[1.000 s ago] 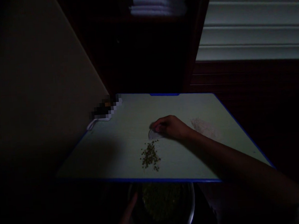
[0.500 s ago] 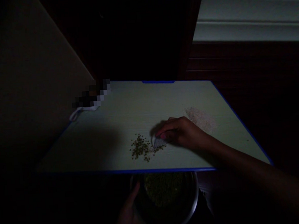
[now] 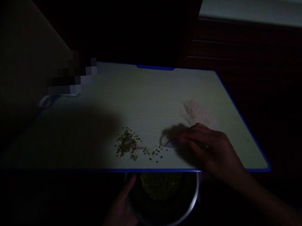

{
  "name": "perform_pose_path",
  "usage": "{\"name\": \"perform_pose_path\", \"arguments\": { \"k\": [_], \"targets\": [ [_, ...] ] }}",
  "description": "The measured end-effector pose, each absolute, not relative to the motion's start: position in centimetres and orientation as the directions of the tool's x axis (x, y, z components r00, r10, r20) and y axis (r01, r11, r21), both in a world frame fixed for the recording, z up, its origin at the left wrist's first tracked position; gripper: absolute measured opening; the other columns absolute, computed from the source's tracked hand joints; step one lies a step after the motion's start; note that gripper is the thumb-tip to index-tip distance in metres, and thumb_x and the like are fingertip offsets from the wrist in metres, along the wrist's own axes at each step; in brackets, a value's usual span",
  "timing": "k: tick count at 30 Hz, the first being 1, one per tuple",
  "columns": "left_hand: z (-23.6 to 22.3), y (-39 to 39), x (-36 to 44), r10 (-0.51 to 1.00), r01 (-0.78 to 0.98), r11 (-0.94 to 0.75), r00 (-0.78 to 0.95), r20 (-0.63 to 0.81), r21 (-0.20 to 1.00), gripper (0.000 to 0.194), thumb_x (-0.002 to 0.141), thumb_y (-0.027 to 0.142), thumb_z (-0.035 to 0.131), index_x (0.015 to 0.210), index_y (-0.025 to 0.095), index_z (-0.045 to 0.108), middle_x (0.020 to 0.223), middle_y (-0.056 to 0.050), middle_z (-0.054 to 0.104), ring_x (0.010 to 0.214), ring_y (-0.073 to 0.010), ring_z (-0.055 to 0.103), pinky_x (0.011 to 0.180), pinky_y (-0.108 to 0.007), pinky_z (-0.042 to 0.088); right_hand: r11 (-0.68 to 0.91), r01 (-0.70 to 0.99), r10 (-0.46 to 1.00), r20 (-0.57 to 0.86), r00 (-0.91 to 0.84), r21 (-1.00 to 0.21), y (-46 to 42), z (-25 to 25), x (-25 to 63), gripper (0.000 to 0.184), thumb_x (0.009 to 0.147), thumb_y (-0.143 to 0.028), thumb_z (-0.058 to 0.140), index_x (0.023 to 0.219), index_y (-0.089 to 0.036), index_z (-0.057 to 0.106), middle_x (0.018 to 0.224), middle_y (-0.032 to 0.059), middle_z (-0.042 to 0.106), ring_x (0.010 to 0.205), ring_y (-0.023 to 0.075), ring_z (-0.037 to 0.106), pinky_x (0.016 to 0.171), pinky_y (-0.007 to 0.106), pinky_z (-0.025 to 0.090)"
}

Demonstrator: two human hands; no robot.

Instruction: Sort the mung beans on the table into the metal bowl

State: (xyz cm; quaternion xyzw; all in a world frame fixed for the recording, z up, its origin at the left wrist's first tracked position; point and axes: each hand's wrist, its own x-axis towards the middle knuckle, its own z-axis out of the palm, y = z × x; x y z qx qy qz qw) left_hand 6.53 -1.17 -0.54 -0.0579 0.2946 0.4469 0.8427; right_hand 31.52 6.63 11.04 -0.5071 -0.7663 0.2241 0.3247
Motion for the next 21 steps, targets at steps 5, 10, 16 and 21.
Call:
{"name": "perform_pose_path", "arguments": {
  "k": [5, 10, 16, 21],
  "targets": [
    [0.0, -1.2, 6.0, 0.717, -0.800, 0.583, 0.422, -0.555, 0.144, 0.015, 0.095, 0.026, 0.074, 0.100, 0.031, 0.087, 0.114, 0.002, 0.087, 0.130, -0.0265, 0.070, 0.126, -0.042, 0.035, 0.329, 0.690, 0.944, 0.225, -0.241, -0.644, 5.6, 10.8, 31.2, 0.015, 0.099, -0.024, 0.065, 0.105, -0.029, 0.078, 0.096, 0.0019, 0.081, 0.085, 0.0195, 0.076, 0.070, 0.033, 0.057],
    [0.0, -1.3, 5.5, 0.702, -0.802, 0.583, 0.415, -0.579, 0.132, 0.013, 0.093, 0.027, 0.077, 0.093, 0.033, 0.088, 0.092, 0.005, 0.089, 0.107, -0.0233, 0.081, 0.121, -0.037, 0.042, 0.356, 0.652, 0.930, 0.187, -0.316, -0.670, 5.2, 10.9, 30.6, 0.017, 0.100, -0.019, 0.063, 0.105, -0.027, 0.077, 0.090, 0.0020, 0.078, 0.080, 0.0173, 0.073, 0.064, 0.031, 0.055],
    [0.0, -1.1, 5.5, 0.729, -0.788, 0.600, 0.470, -0.497, 0.135, 0.012, 0.090, 0.027, 0.080, 0.092, 0.035, 0.088, 0.104, 0.007, 0.088, 0.094, -0.0192, 0.083, 0.113, -0.030, 0.050, 0.331, 0.709, 0.944, 0.211, -0.255, -0.623, 5.3, 11.0, 30.3, 0.015, 0.099, -0.022, 0.065, 0.105, -0.027, 0.078, 0.096, 0.0031, 0.082, 0.083, 0.0198, 0.075, 0.067, 0.033, 0.056],
    [-0.5, -1.1, 5.3, 0.760, -0.815, 0.571, 0.480, -0.438, 0.098, 0.023, 0.096, 0.020, 0.072, 0.103, 0.036, 0.087, 0.115, 0.008, 0.086, 0.091, -0.0153, 0.083, 0.111, -0.026, 0.050, 0.340, 0.699, 0.940, 0.201, -0.276, -0.630, 6.2, 11.3, 29.9, 0.015, 0.099, -0.021, 0.064, 0.106, -0.025, 0.078, 0.099, 0.0021, 0.082, 0.087, 0.0172, 0.075, 0.072, 0.030, 0.057]
  ]
}}
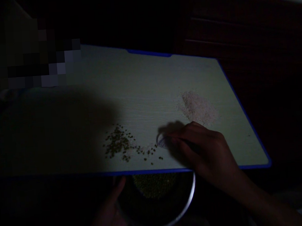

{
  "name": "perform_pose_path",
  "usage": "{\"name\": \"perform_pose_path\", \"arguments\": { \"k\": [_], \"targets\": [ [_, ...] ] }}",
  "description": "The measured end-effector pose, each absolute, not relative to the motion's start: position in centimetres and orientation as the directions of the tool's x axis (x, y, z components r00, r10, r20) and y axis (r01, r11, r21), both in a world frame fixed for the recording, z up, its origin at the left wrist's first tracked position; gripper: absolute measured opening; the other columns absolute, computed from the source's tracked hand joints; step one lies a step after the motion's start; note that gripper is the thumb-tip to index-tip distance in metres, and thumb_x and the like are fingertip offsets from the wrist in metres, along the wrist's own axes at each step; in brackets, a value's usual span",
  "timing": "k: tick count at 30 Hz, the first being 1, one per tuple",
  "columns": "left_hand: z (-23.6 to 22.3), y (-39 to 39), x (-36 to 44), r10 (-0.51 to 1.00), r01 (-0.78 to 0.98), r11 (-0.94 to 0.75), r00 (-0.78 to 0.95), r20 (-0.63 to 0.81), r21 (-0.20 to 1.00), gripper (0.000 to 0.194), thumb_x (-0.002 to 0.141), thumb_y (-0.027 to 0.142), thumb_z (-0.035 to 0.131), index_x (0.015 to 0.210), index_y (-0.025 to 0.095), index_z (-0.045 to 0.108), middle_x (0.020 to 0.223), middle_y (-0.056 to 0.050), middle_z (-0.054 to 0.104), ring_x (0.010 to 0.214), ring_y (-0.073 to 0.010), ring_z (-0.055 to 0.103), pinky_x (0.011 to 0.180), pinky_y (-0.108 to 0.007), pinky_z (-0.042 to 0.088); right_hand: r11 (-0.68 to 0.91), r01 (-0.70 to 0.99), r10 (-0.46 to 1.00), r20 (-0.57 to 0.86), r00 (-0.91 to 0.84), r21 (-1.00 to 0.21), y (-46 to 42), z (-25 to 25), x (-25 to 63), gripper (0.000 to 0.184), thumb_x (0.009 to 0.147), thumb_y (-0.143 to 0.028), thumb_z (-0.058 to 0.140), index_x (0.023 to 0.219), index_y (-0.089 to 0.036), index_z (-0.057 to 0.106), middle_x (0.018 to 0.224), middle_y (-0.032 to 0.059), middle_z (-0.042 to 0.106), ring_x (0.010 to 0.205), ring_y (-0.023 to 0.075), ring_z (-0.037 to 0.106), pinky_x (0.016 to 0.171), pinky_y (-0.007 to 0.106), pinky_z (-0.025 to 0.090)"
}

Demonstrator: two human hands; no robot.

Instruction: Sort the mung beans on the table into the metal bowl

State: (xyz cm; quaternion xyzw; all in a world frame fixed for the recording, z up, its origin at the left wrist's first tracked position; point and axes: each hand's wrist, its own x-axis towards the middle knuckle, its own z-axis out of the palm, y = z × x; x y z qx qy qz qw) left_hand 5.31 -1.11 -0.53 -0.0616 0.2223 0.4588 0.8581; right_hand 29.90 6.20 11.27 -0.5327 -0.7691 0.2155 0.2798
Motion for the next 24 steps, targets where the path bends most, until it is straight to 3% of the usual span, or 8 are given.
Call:
{"name": "perform_pose_path", "arguments": {
  "k": [5, 11, 16, 21, 24],
  "targets": [
    [-0.6, -1.3, 5.5, 0.771, -0.812, 0.561, 0.443, -0.458, 0.160, 0.021, 0.096, 0.021, 0.072, 0.103, 0.034, 0.087, 0.116, 0.008, 0.086, 0.095, -0.0164, 0.083, 0.113, -0.027, 0.048, 0.367, 0.677, 0.928, 0.197, -0.318, -0.638, 6.3, 11.5, 29.7, 0.016, 0.099, -0.019, 0.065, 0.105, -0.026, 0.078, 0.091, 0.0002, 0.079, 0.081, 0.0139, 0.072, 0.067, 0.026, 0.054],
    [-0.7, -1.4, 5.8, 0.803, -0.840, 0.529, 0.449, -0.391, 0.120, 0.030, 0.100, 0.016, 0.066, 0.105, 0.037, 0.086, 0.114, 0.009, 0.086, 0.104, -0.0147, 0.081, 0.114, -0.024, 0.047, 0.359, 0.678, 0.931, 0.196, -0.308, -0.642, 6.1, 11.3, 29.5, 0.015, 0.098, -0.020, 0.067, 0.105, -0.026, 0.078, 0.091, 0.0007, 0.079, 0.078, 0.0147, 0.072, 0.064, 0.027, 0.053],
    [-1.0, -1.3, 5.6, 0.791, -0.809, 0.573, 0.501, -0.352, 0.135, 0.025, 0.101, 0.023, 0.065, 0.111, 0.035, 0.086, 0.109, 0.006, 0.088, 0.115, -0.0204, 0.078, 0.119, -0.030, 0.043, 0.352, 0.696, 0.934, 0.189, -0.302, -0.626, 6.9, 11.5, 29.2, 0.017, 0.097, -0.018, 0.067, 0.105, -0.026, 0.079, 0.093, 0.0020, 0.081, 0.080, 0.0166, 0.073, 0.065, 0.029, 0.054],
    [-1.3, -1.5, 5.5, 0.791, -0.804, 0.573, 0.493, -0.361, 0.158, 0.021, 0.098, 0.028, 0.071, 0.111, 0.035, 0.086, 0.127, 0.006, 0.082, 0.123, -0.0241, 0.074, 0.123, -0.035, 0.038, 0.419, 0.649, 0.900, 0.198, -0.388, -0.635, 8.1, 11.7, 29.0, 0.017, 0.098, -0.015, 0.066, 0.105, -0.024, 0.079, 0.092, 0.0015, 0.080, 0.081, 0.0139, 0.071, 0.068, 0.027, 0.053],
    [-1.4, -1.6, 5.4, 0.788, -0.799, 0.577, 0.491, -0.373, 0.168, 0.018, 0.096, 0.031, 0.074, 0.109, 0.033, 0.086, 0.126, 0.005, 0.083, 0.125, -0.0265, 0.073, 0.124, -0.038, 0.037, 0.451, 0.608, 0.878, 0.202, -0.433, -0.654, 8.4, 11.6, 29.3, 0.016, 0.099, -0.016, 0.065, 0.106, -0.023, 0.078, 0.093, 0.0015, 0.079, 0.084, 0.0130, 0.070, 0.070, 0.027, 0.053]
  ]
}}
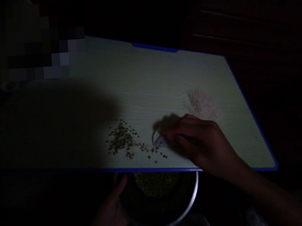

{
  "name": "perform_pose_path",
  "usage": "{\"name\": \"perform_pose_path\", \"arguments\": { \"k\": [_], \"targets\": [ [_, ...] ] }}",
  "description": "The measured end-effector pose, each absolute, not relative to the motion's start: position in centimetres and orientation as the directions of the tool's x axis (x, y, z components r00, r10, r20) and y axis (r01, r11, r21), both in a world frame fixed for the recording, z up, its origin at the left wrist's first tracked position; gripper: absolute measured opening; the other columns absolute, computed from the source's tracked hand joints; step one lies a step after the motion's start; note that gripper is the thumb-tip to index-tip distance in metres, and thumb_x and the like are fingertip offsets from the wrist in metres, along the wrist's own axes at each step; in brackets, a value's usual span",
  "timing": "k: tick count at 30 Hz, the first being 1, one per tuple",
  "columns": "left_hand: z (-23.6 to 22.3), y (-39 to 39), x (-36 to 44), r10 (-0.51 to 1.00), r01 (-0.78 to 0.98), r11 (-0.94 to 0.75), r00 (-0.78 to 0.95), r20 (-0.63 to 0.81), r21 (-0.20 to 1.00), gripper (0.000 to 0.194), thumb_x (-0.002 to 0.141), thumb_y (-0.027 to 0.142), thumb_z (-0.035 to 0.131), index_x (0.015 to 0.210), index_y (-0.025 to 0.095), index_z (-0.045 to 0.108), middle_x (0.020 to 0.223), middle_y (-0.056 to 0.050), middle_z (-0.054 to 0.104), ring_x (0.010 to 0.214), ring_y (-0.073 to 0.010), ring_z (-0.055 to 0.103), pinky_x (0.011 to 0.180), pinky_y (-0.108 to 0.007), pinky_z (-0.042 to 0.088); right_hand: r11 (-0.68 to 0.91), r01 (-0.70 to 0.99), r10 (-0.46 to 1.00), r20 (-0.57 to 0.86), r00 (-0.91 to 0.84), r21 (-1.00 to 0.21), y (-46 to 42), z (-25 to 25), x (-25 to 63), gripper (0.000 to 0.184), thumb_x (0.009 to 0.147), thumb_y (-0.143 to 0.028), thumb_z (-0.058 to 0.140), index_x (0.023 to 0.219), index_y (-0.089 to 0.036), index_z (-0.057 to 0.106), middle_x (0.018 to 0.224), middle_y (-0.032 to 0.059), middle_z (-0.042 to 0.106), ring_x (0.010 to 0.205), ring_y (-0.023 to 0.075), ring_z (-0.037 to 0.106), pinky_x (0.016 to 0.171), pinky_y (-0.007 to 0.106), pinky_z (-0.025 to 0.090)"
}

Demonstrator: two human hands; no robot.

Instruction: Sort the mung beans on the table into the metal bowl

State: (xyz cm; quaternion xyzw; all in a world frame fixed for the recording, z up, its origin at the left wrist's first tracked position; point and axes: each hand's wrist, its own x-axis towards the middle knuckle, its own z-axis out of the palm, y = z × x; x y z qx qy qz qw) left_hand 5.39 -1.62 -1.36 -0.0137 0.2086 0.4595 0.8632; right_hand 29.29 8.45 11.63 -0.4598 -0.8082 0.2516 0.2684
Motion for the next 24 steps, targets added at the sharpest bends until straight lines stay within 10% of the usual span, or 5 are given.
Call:
{"name": "perform_pose_path", "arguments": {
  "k": [24],
  "targets": [
    [0.0, -0.9, 5.9, 0.803, -0.822, 0.544, 0.453, -0.387, 0.169, 0.015, 0.094, 0.027, 0.077, 0.101, 0.035, 0.087, 0.104, 0.006, 0.089, 0.123, -0.0235, 0.074, 0.122, -0.035, 0.041, 0.413, 0.579, 0.881, 0.149, -0.448, -0.703, 7.2, 11.7, 28.8, 0.017, 0.098, -0.016, 0.066, 0.105, -0.023, 0.080, 0.086, 0.0027, 0.075, 0.077, 0.0151, 0.068, 0.064, 0.028, 0.053]
  ]
}}
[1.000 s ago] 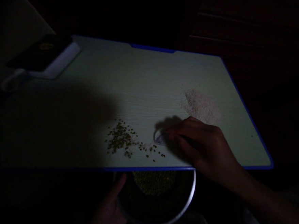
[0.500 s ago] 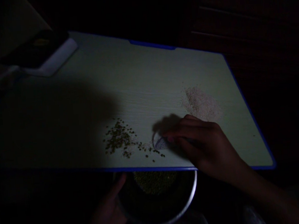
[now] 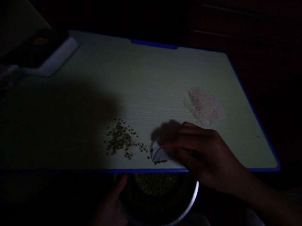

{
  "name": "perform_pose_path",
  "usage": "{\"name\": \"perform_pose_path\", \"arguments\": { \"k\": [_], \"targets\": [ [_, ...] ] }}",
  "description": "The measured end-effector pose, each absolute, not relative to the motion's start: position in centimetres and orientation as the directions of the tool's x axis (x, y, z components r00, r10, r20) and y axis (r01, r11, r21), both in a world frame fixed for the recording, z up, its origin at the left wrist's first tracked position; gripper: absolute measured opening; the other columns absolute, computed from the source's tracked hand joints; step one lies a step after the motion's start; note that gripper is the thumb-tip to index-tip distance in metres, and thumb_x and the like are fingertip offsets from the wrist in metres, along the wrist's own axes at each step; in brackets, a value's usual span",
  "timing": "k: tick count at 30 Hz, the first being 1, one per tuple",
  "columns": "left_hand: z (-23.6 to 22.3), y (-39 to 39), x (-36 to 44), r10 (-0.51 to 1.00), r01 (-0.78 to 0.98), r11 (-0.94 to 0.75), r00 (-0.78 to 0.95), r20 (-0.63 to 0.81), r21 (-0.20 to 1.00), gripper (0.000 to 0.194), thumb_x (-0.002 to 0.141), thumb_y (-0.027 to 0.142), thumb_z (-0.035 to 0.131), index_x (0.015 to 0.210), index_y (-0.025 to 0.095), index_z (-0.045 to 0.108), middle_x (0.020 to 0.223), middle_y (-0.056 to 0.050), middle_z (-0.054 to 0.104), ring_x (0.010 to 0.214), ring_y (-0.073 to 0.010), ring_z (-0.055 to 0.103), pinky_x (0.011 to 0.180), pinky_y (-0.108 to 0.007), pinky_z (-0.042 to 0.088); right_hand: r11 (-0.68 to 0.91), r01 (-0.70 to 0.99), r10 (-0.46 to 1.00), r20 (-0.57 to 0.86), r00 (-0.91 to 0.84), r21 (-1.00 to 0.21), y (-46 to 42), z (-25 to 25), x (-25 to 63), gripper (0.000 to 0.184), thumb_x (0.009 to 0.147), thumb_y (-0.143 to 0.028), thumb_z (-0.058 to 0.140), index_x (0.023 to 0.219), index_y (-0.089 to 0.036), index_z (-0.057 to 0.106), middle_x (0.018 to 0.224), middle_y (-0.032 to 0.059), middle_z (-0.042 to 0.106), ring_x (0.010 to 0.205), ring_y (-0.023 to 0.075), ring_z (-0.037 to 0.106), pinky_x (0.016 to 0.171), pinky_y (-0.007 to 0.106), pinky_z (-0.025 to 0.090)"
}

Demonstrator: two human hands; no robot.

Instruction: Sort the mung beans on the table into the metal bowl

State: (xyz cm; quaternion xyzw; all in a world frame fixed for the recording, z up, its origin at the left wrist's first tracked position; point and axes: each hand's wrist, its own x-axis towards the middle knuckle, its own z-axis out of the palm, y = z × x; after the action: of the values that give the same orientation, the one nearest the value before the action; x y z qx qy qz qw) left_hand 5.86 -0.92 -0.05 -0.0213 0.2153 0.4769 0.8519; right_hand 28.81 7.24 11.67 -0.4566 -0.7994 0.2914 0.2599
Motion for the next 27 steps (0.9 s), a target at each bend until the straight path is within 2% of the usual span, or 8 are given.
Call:
{"name": "perform_pose_path", "arguments": {
  "k": [4, 8, 10, 15, 21, 24, 27],
  "targets": [
    [-0.2, -0.9, 5.9, 0.791, -0.811, 0.565, 0.479, -0.380, 0.155, 0.013, 0.093, 0.028, 0.078, 0.101, 0.032, 0.088, 0.102, 0.003, 0.089, 0.114, -0.0234, 0.078, 0.120, -0.034, 0.043, 0.424, 0.563, 0.878, 0.168, -0.449, -0.709, 6.3, 11.6, 28.3, 0.019, 0.099, -0.015, 0.063, 0.103, -0.023, 0.080, 0.088, 0.0037, 0.077, 0.078, 0.0157, 0.069, 0.063, 0.028, 0.054],
    [-0.7, -1.2, 5.8, 0.783, -0.813, 0.567, 0.485, -0.388, 0.128, 0.014, 0.095, 0.028, 0.076, 0.103, 0.031, 0.087, 0.103, 0.004, 0.089, 0.097, -0.0190, 0.082, 0.117, -0.032, 0.046, 0.418, 0.559, 0.881, 0.169, -0.442, -0.716, 5.5, 11.5, 27.9, 0.020, 0.099, -0.014, 0.061, 0.103, -0.023, 0.078, 0.093, 0.0056, 0.079, 0.086, 0.0185, 0.073, 0.064, 0.029, 0.058],
    [-0.8, -1.3, 5.8, 0.783, -0.819, 0.560, 0.473, -0.404, 0.126, 0.016, 0.096, 0.026, 0.075, 0.105, 0.032, 0.087, 0.105, 0.004, 0.089, 0.093, -0.0174, 0.082, 0.116, -0.031, 0.047, 0.408, 0.563, 0.891, 0.179, -0.417, -0.719, 5.3, 11.4, 27.7, 0.019, 0.098, -0.015, 0.062, 0.103, -0.024, 0.078, 0.090, 0.0046, 0.078, 0.083, 0.0180, 0.073, 0.063, 0.029, 0.058],
    [-0.9, -1.5, 5.9, 0.804, -0.842, 0.526, 0.444, -0.396, 0.123, 0.020, 0.096, 0.025, 0.075, 0.109, 0.034, 0.086, 0.113, 0.005, 0.087, 0.100, -0.0179, 0.082, 0.114, -0.030, 0.049, 0.335, 0.667, 0.938, 0.167, -0.305, -0.665, 5.2, 11.3, 27.7, 0.017, 0.097, -0.019, 0.066, 0.105, -0.026, 0.079, 0.084, 0.0025, 0.076, 0.069, 0.0162, 0.070, 0.054, 0.028, 0.053],
    [-0.8, -1.6, 5.7, 0.773, -0.809, 0.566, 0.454, -0.443, 0.158, 0.016, 0.091, 0.028, 0.080, 0.105, 0.034, 0.087, 0.114, 0.006, 0.087, 0.116, -0.0239, 0.078, 0.120, -0.035, 0.043, 0.217, 0.750, 0.976, 0.145, -0.162, -0.624, 5.6, 11.0, 28.9, 0.014, 0.098, -0.028, 0.067, 0.105, -0.031, 0.079, 0.093, 0.0012, 0.079, 0.076, 0.0186, 0.074, 0.061, 0.031, 0.056],
    [-0.7, -1.5, 5.6, 0.759, -0.794, 0.583, 0.458, -0.462, 0.171, 0.017, 0.092, 0.027, 0.079, 0.105, 0.034, 0.087, 0.121, 0.007, 0.085, 0.123, -0.0243, 0.074, 0.124, -0.035, 0.038, 0.243, 0.735, 0.970, 0.159, -0.184, -0.634, 5.8, 11.0, 28.8, 0.014, 0.098, -0.027, 0.068, 0.105, -0.031, 0.079, 0.098, 0.0018, 0.081, 0.083, 0.0202, 0.075, 0.065, 0.032, 0.057],
    [-0.7, -1.4, 5.7, 0.780, -0.809, 0.568, 0.469, -0.416, 0.153, 0.021, 0.096, 0.023, 0.073, 0.107, 0.036, 0.086, 0.116, 0.008, 0.086, 0.126, -0.0232, 0.072, 0.126, -0.036, 0.036, 0.298, 0.693, 0.953, 0.171, -0.249, -0.656, 5.9, 11.2, 28.3, 0.015, 0.098, -0.022, 0.067, 0.103, -0.030, 0.079, 0.092, 0.0010, 0.079, 0.078, 0.0181, 0.073, 0.064, 0.031, 0.056]
  ]
}}
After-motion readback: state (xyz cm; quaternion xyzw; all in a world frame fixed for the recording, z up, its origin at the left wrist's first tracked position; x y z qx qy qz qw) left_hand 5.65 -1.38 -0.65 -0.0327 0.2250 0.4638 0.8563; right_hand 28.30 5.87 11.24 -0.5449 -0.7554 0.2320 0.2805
